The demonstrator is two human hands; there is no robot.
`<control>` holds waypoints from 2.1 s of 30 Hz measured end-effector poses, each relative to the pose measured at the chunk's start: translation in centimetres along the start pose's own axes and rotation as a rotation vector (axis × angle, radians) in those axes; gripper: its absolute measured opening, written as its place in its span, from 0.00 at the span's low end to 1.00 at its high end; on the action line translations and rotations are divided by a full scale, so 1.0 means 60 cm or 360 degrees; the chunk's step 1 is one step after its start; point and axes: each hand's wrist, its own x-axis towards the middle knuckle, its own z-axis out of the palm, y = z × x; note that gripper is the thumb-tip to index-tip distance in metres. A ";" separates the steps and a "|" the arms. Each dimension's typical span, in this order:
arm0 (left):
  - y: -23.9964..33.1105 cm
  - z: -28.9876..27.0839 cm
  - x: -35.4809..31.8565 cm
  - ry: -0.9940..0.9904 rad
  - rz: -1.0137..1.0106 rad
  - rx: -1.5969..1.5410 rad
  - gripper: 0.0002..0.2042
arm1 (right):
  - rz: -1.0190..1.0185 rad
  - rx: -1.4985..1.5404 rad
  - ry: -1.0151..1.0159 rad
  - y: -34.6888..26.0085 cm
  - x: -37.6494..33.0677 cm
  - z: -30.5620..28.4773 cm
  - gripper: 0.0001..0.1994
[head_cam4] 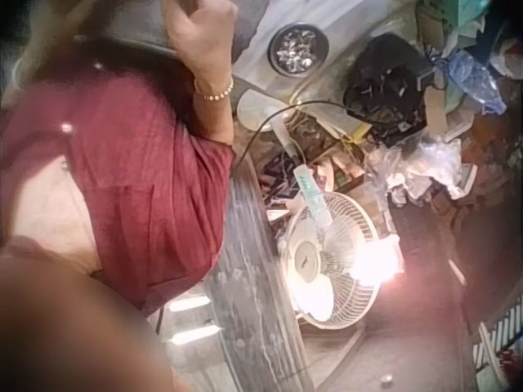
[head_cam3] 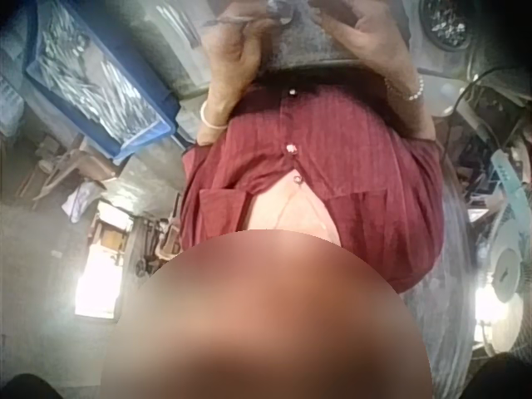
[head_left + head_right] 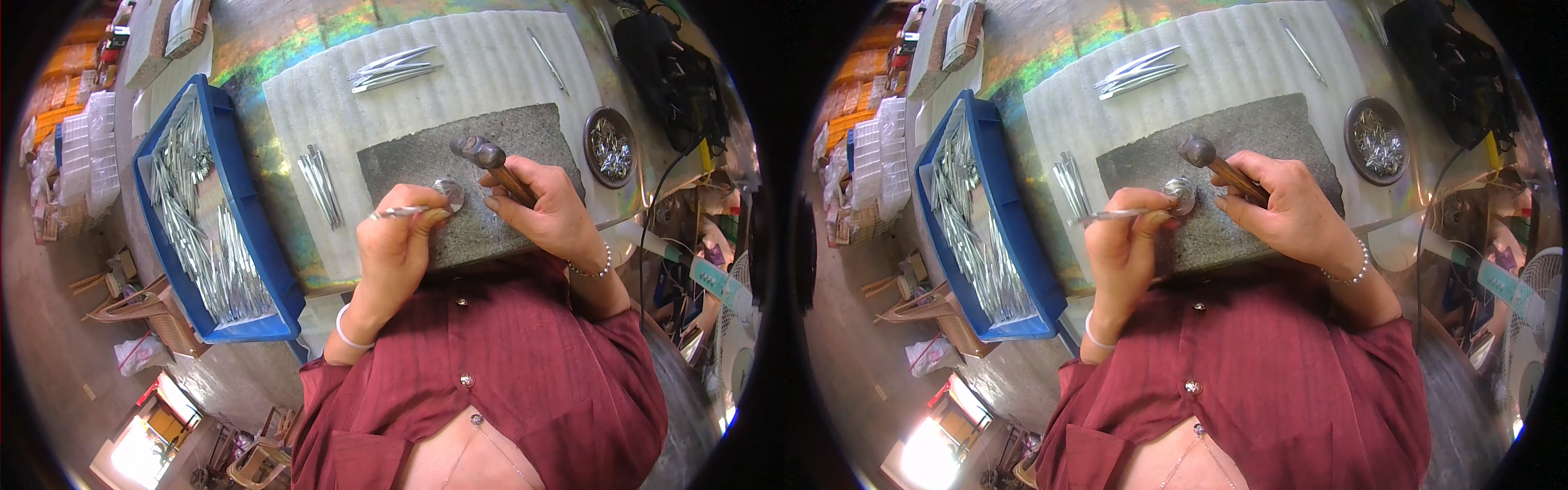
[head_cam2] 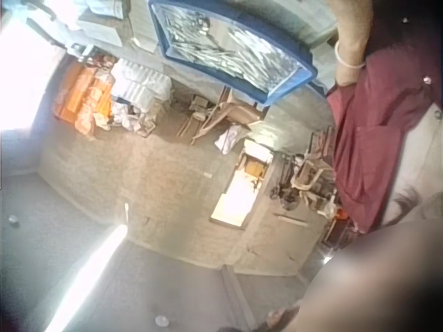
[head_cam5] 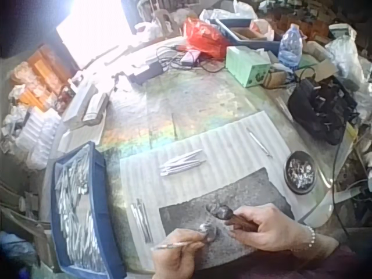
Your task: Manually shaping thin metal strips by hammering them against a stone block on a workbench.
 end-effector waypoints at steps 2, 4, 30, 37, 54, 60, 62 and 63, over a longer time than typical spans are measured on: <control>0.010 0.003 0.003 0.0007 0.0190 0.0270 0.09 | -0.0066 0.0034 0.0047 0.011 0.000 0.005 0.10; 0.014 0.009 0.004 0.0017 0.0478 0.0584 0.15 | -0.0138 0.0064 0.0091 0.004 -0.001 0.007 0.11; -0.006 -0.007 0.007 -0.0098 0.0829 0.0871 0.10 | -0.0752 -0.0318 -0.0299 -0.153 0.006 0.005 0.10; 0.004 -0.004 0.006 -0.0119 0.0597 0.0673 0.09 | -0.0842 0.1085 -0.0435 -0.135 -0.054 -0.028 0.12; 0.009 -0.004 0.008 -0.0060 0.0580 0.0693 0.11 | -0.1591 0.1802 -0.1164 -0.232 -0.041 0.020 0.04; 0.008 -0.004 0.005 -0.0055 0.0592 0.0671 0.10 | -0.1886 0.1742 -0.1288 -0.198 -0.032 -0.008 0.11; 0.001 -0.010 0.001 -0.0042 0.0558 0.0689 0.10 | -0.1230 0.1585 -0.0457 -0.191 -0.068 -0.015 0.07; 0.008 -0.009 0.008 -0.0055 0.0567 0.0682 0.10 | -0.0876 0.0802 -0.0535 -0.182 -0.092 -0.066 0.14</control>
